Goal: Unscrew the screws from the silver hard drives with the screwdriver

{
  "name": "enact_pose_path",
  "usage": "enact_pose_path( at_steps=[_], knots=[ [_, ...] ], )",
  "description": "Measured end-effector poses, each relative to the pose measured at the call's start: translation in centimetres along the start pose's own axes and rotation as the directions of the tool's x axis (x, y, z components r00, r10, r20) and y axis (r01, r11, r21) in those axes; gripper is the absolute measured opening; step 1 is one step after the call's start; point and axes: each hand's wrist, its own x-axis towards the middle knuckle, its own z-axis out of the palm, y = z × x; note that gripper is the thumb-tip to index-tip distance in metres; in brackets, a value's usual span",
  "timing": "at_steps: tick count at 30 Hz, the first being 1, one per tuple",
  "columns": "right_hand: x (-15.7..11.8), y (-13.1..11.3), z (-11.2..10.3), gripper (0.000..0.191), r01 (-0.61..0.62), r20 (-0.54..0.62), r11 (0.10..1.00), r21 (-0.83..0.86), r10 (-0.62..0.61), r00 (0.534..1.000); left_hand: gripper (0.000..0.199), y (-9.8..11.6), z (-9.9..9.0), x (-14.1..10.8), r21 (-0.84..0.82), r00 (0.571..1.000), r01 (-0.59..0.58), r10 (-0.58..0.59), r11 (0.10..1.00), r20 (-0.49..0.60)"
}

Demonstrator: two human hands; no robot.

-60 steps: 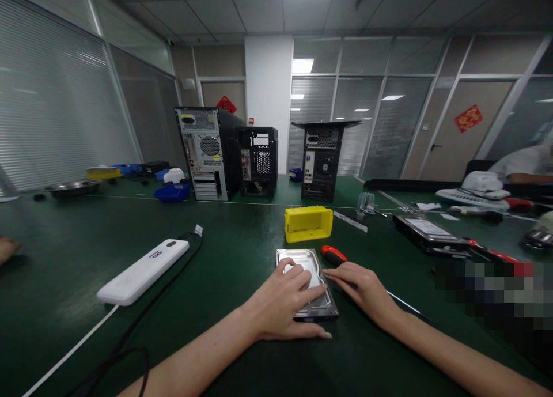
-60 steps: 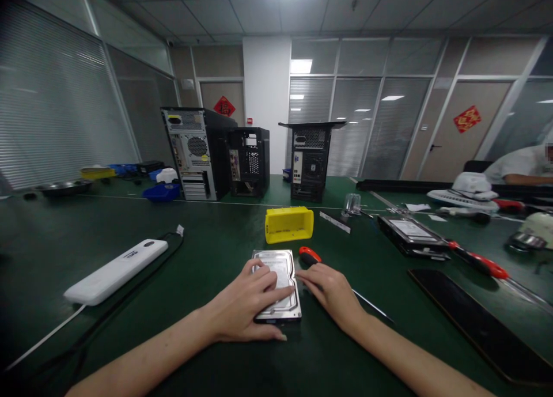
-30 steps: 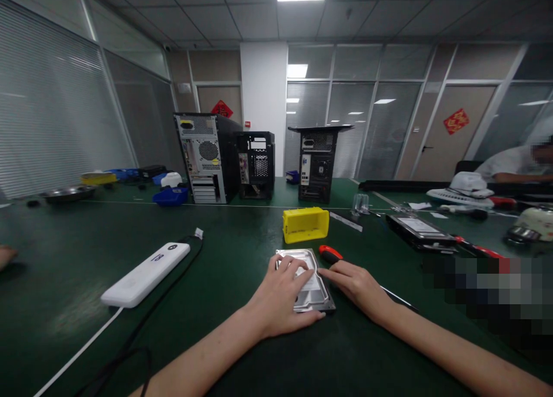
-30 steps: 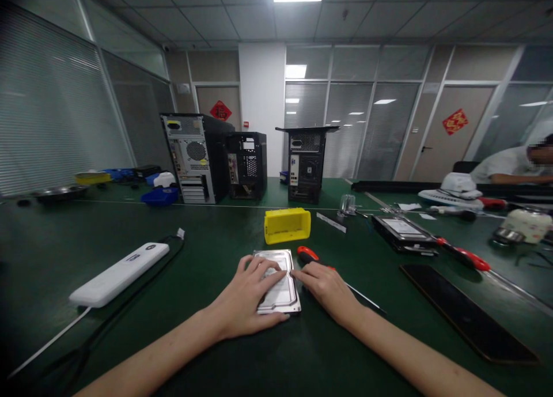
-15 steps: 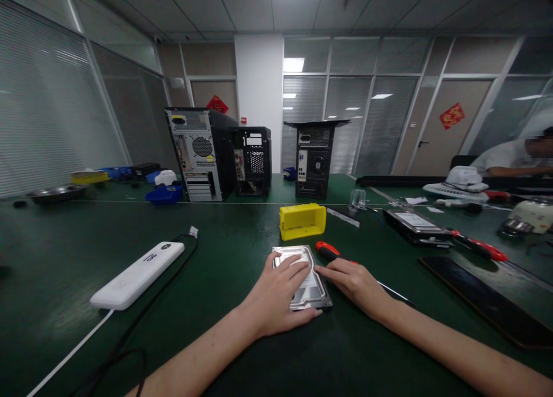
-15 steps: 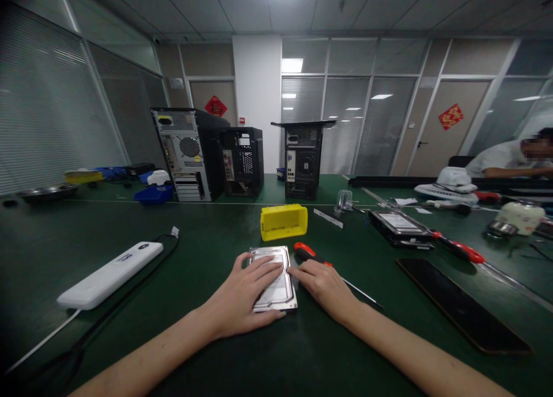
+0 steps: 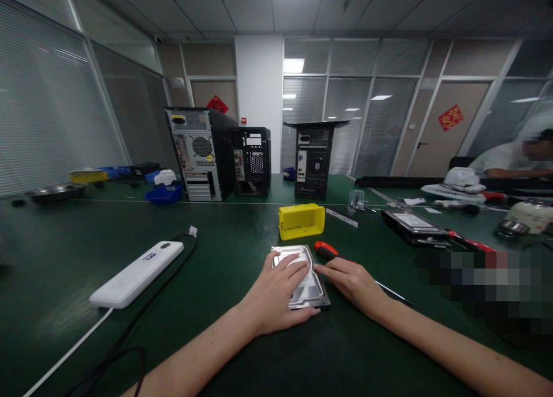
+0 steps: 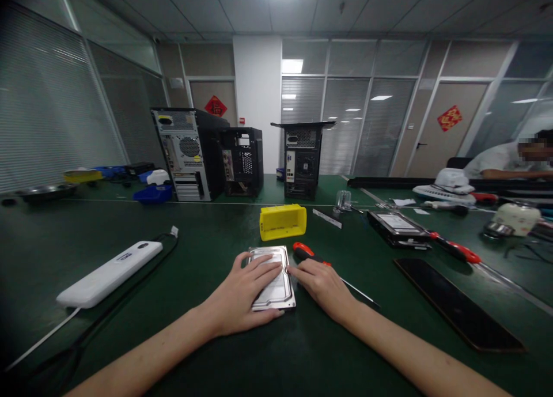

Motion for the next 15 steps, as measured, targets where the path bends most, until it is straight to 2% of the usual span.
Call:
enact_pose_path(
  at_steps=[10, 15],
  knots=[
    [0.04, 0.03, 0.06, 0.034, -0.064, 0.051, 0.997, 0.051, 0.061, 0.997, 0.065, 0.13, -0.24, 0.04, -0.027, 0.999, 0.024, -0.023, 0.999, 0.033],
    [-0.08, 0.05, -0.02, 0.034, -0.059, 0.057, 0.995, 0.082, 0.055, 0.997, 0.064, 0.00, -0.13, 0.03, -0.032, 0.999, 0.016, -0.015, 0.999, 0.028]
  ],
)
